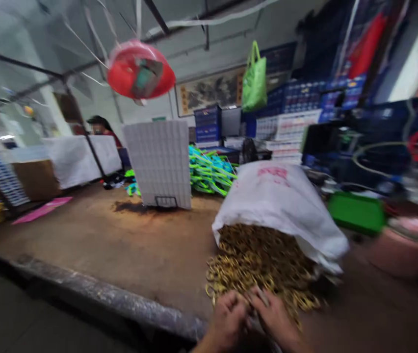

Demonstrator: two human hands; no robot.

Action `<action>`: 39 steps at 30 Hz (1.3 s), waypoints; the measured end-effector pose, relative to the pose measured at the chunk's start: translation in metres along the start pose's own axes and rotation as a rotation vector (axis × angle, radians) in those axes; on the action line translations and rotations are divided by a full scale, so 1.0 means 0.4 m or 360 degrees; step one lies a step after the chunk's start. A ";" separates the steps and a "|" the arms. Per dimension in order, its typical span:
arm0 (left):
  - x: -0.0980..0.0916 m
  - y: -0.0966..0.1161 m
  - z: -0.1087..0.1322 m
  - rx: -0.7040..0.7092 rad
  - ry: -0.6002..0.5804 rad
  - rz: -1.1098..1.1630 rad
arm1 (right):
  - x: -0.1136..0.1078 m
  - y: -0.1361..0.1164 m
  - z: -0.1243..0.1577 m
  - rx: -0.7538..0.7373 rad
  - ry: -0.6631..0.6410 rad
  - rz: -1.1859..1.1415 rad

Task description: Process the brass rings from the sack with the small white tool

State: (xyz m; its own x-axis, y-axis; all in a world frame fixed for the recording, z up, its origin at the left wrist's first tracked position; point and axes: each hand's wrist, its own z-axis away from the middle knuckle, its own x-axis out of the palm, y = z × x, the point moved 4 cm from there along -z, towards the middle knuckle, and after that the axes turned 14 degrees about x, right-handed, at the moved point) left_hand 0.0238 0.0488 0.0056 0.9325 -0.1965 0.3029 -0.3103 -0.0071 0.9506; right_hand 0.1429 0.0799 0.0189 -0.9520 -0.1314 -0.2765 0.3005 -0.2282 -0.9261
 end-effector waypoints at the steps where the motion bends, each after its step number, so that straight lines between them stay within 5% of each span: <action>1: -0.001 0.009 -0.003 0.0080 0.0036 -0.0085 | 0.005 0.001 0.000 0.0031 -0.0070 -0.0012; 7: 0.005 0.045 0.005 0.0055 0.0019 -0.0057 | 0.018 -0.040 0.017 -0.0113 -0.0141 -0.0150; 15: 0.004 0.022 0.021 -0.0021 0.0071 0.0113 | 0.019 -0.008 0.021 -0.0049 -0.0139 -0.0233; 25: 0.010 0.031 0.021 0.0054 0.0044 -0.0027 | 0.017 -0.012 0.084 -0.0414 0.0100 0.0777; 39: 0.019 0.053 0.022 0.0078 0.0090 -0.0127 | 0.028 -0.013 0.086 -0.0396 0.0220 0.0964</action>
State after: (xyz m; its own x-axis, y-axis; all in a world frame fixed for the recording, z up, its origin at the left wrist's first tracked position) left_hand 0.0226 0.0386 0.0274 0.9631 -0.1378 0.2311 -0.2421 -0.0689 0.9678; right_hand 0.1328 0.0465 0.0296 -0.6230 -0.0379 -0.7813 0.7776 0.0787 -0.6238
